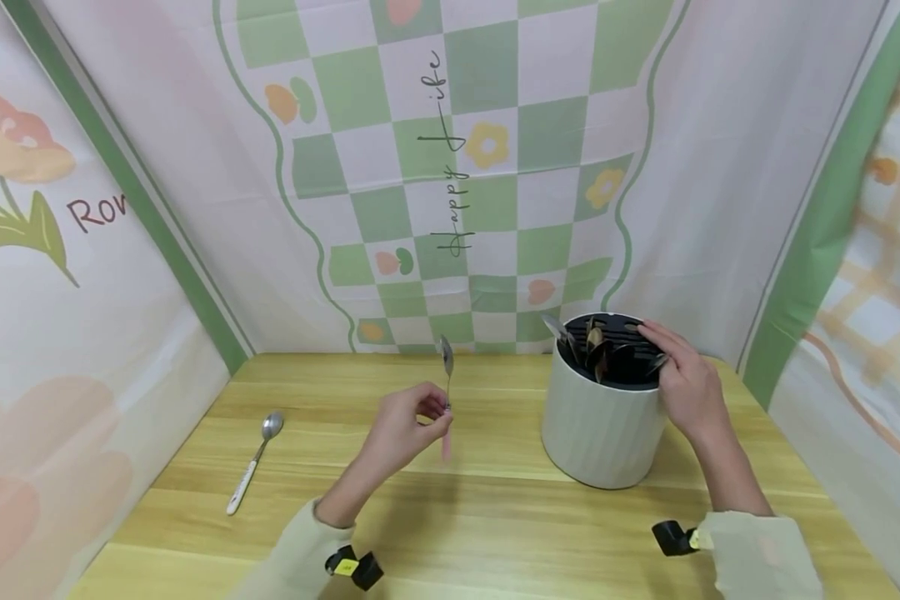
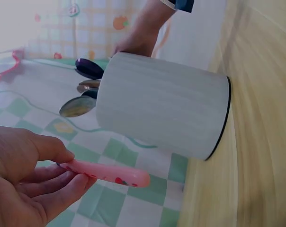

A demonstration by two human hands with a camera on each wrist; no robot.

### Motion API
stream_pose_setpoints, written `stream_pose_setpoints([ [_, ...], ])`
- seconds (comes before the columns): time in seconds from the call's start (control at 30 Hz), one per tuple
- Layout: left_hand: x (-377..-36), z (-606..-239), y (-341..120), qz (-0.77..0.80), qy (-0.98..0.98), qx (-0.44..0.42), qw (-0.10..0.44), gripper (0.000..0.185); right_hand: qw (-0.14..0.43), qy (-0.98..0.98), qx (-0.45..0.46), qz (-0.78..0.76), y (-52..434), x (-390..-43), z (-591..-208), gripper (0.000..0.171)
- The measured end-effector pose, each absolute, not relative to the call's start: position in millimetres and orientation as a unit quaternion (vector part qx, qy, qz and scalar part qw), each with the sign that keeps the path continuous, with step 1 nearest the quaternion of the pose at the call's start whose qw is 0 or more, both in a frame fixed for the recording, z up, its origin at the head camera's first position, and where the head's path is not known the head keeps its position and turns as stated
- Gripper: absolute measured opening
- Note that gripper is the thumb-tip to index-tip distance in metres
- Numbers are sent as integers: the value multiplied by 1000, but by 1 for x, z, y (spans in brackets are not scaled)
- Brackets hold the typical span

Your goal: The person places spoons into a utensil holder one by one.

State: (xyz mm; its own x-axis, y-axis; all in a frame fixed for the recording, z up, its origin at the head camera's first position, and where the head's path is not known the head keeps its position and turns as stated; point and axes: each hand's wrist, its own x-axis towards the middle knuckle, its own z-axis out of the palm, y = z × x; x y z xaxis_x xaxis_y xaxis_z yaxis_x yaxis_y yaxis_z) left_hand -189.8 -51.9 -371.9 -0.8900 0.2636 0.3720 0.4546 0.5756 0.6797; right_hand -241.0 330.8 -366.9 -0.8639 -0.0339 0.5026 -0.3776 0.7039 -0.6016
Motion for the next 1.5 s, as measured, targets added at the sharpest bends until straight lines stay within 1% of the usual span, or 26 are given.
stream_pose_setpoints([
  [0.37,-195,-350,-21,-421,-865,-242,125,8,231,-894,113,366,330,-239,-367,57],
  [0.57,-201,-336,-5,-415,-857,-269,146,9,212,-897,114,371,330,-241,-364,58],
  [0.77,-206,-324,11,-424,-843,-295,154,3,213,-898,113,369,330,-242,-362,57],
  [0.97,-213,-314,27,-418,-837,-311,168,9,211,-898,109,371,329,-240,-362,58],
  [1.17,-221,-301,42,-407,-827,-332,198,14,205,-897,103,377,329,-241,-362,57],
  [1.5,-230,-283,62,-412,-808,-349,235,15,214,-892,104,384,328,-240,-362,57],
])
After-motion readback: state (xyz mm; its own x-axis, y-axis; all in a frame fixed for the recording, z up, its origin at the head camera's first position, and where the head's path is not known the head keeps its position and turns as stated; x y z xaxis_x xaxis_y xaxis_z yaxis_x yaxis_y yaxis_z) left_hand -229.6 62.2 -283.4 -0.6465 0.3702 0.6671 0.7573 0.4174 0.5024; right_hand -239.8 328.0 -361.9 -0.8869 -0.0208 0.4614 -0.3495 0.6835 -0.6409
